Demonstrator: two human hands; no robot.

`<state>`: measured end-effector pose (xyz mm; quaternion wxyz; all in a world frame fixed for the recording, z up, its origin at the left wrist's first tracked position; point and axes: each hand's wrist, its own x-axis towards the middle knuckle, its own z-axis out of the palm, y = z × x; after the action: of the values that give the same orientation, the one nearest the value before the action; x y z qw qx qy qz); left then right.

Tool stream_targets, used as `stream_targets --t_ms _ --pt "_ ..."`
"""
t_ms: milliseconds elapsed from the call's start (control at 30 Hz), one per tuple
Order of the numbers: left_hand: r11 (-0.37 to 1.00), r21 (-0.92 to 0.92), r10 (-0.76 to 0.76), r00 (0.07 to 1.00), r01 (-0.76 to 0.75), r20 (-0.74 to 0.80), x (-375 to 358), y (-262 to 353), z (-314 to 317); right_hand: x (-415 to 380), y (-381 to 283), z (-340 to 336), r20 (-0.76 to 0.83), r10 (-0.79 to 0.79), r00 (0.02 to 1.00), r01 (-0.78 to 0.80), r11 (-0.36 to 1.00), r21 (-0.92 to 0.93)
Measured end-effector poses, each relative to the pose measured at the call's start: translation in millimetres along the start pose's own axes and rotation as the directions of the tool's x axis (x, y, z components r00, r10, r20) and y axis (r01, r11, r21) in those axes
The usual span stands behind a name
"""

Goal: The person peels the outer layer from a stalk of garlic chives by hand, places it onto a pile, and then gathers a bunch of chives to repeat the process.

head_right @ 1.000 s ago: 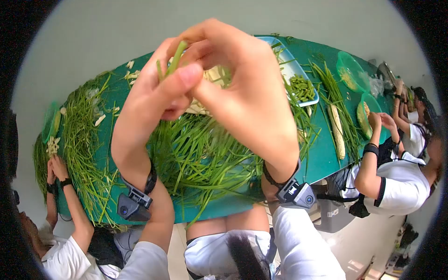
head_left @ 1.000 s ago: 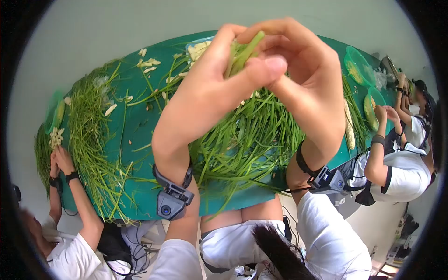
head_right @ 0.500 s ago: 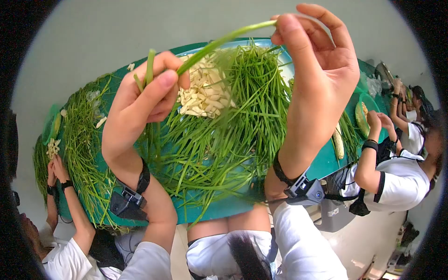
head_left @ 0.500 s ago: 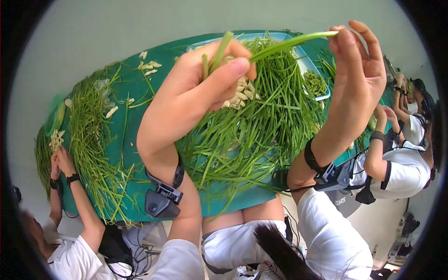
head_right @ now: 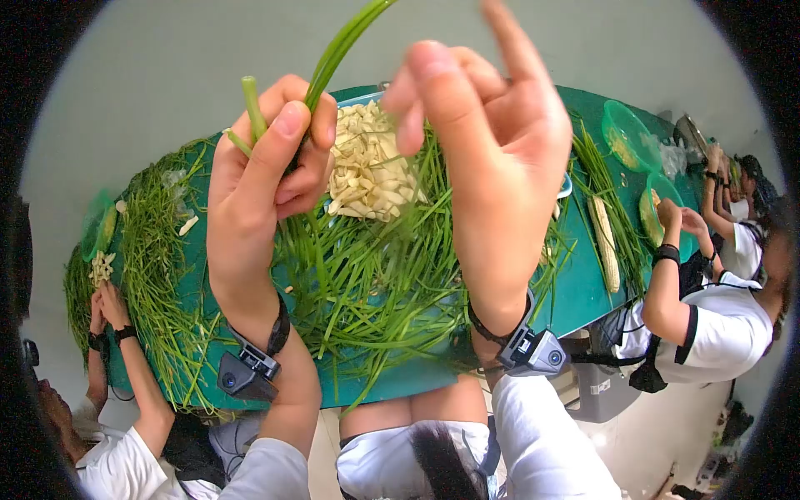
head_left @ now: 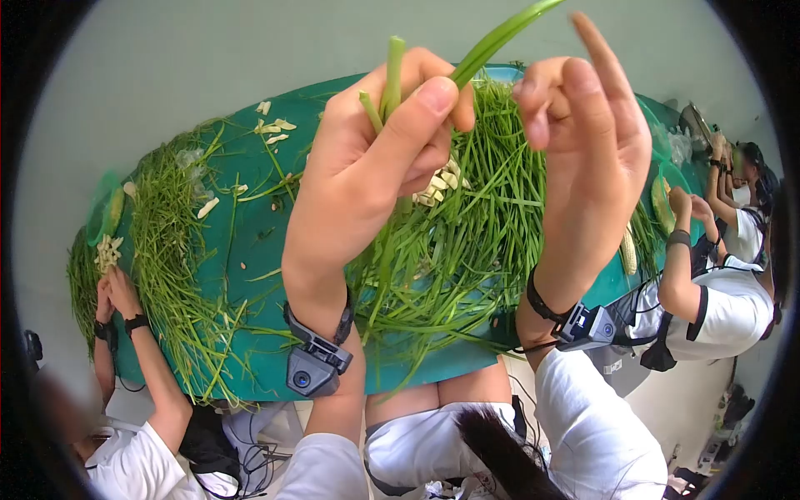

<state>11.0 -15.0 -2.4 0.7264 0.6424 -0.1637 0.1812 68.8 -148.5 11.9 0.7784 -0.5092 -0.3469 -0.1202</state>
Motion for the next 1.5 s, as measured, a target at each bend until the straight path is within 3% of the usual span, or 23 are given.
stream_targets --t_ms 33,100,167,233,300,400,767,867,1000,1367,1500 --pt "1.0 0.001 -0.001 1.0 0.001 0.003 -0.1 1.8 4.3 -1.5 1.3 -1.9 -0.003 0.0 1.0 0.0 1.0 0.0" --pt "1.0 -0.008 -0.018 0.992 0.017 -0.124 -1.0 7.1 16.7 -5.9 -1.9 -4.2 0.264 0.145 0.954 -0.134 0.989 -0.058" --pt "1.0 -0.016 -0.026 0.996 0.025 -0.086 -2.0 5.1 16.4 -7.9 -4.6 1.6 0.206 0.149 0.967 -0.154 0.988 0.012" --pt "1.0 -0.017 -0.018 0.999 0.017 -0.051 -1.0 2.8 11.0 -6.0 -2.6 -4.5 0.208 0.137 0.969 -0.125 0.99 -0.071" --pt "0.998 0.069 -0.015 0.997 0.01 0.077 0.4 -1.1 4.6 -3.5 -4.0 -5.5 0.194 0.125 0.973 -0.121 0.992 -0.033" --pt "0.996 0.081 -0.034 0.997 0.028 0.076 0.3 -2.0 5.0 0.9 -5.9 -14.0 0.176 0.045 0.983 -0.019 0.989 -0.148" --pt "0.988 0.13 -0.096 0.993 0.085 0.076 -5.0 3.4 -7.4 1.6 -13.4 -22.0 0.12 -0.028 0.992 0.045 0.989 -0.139" --pt "0.975 0.179 -0.11 0.986 0.132 -0.128 -6.3 4.3 -12.9 0.8 -18.9 -23.1 0.118 -0.09 0.989 0.108 0.982 -0.153" --pt "0.96 0.182 -0.162 0.955 0.211 -0.249 -6.1 3.7 -30.8 -1.8 -27.7 -25.0 0.104 -0.032 0.994 0.047 0.988 -0.15" --pt "0.871 0.368 -0.187 0.913 0.324 -0.362 -15.1 -8.5 -63.5 -7.5 -34.7 -29.9 0.123 -0.012 0.992 0.026 0.993 -0.114" --pt "0.885 0.361 -0.107 0.884 0.293 -0.456 -24.8 -10.4 -83.8 -11.8 -42.1 -36.9 0.141 -0.053 0.989 0.058 0.998 -0.036"
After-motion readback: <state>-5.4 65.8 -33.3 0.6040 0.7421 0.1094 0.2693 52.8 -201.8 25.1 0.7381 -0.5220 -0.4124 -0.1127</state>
